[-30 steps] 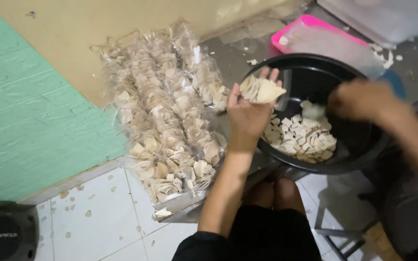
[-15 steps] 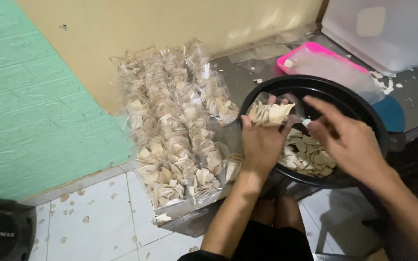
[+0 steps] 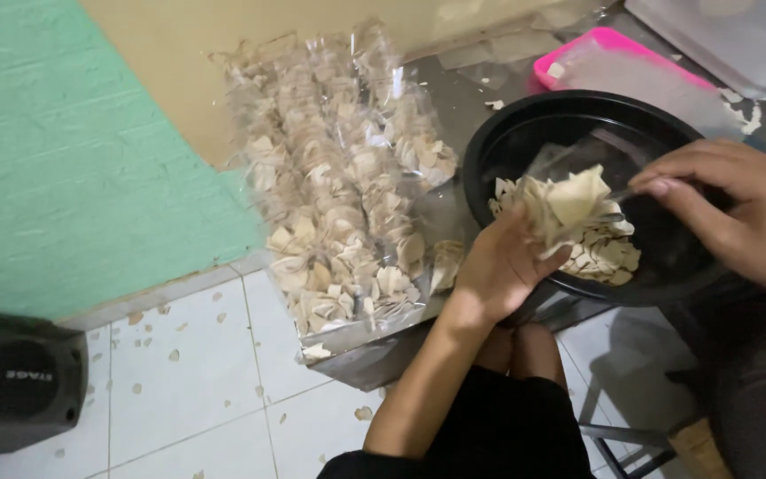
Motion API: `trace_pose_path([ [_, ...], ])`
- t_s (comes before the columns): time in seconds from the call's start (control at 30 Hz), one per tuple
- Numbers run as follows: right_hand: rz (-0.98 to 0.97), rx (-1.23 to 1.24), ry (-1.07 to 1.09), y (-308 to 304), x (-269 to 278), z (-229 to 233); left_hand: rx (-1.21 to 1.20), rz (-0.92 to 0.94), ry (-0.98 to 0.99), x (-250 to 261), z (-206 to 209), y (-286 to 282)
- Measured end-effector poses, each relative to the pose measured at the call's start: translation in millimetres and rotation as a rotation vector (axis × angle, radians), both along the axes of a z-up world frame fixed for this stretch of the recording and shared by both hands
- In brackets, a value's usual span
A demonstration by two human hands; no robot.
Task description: Filling small plastic bags with white chips from a large bowl
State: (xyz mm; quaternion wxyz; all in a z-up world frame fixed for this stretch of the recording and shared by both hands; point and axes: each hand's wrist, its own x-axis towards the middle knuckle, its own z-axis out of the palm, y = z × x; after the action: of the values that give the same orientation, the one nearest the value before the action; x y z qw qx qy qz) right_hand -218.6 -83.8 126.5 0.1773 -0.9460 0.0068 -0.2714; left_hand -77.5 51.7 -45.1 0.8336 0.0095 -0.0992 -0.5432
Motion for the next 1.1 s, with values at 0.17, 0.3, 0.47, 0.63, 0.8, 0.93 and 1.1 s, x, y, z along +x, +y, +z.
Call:
trace_pose_path([
  [0.17, -0.027, -0.029, 0.106, 4.4, 3.7, 2.1, 0.074, 0.178, -0.102, -14.7, 10.2, 10.1],
  [0.3, -0.140, -0.041, 0.312, 24.0, 9.8, 18.4, 0.051, 0.262, -0.135, -22.5, 9.9, 11.8],
  [0.47, -0.221, -0.275, 0.339, 23.7, 8.6, 11.6, 0.055, 0.333, -0.092, -39.3, 3.4, 6.4],
  [0.63, -0.178, -0.555, 0.300, 31.0, 9.8, 9.9, 0.009, 0.323, -0.109, -49.0, -3.7, 5.3],
  [0.8, -0.329, -0.461, 0.536, 56.1, 18.9, 27.1, 0.101, 0.486, -0.072, -49.2, -5.8, -5.6],
  [0.93, -0.338, -0.554, 0.465, 47.3, 29.9, 24.2, 0.126, 0.444, -0.094, -43.6, -2.4, 1.2],
  [1.1, -0.302, -0.507, 0.298, -8.0, 52.1, 17.3, 0.320, 0.396, -0.334, -40.9, 5.0, 19.0],
])
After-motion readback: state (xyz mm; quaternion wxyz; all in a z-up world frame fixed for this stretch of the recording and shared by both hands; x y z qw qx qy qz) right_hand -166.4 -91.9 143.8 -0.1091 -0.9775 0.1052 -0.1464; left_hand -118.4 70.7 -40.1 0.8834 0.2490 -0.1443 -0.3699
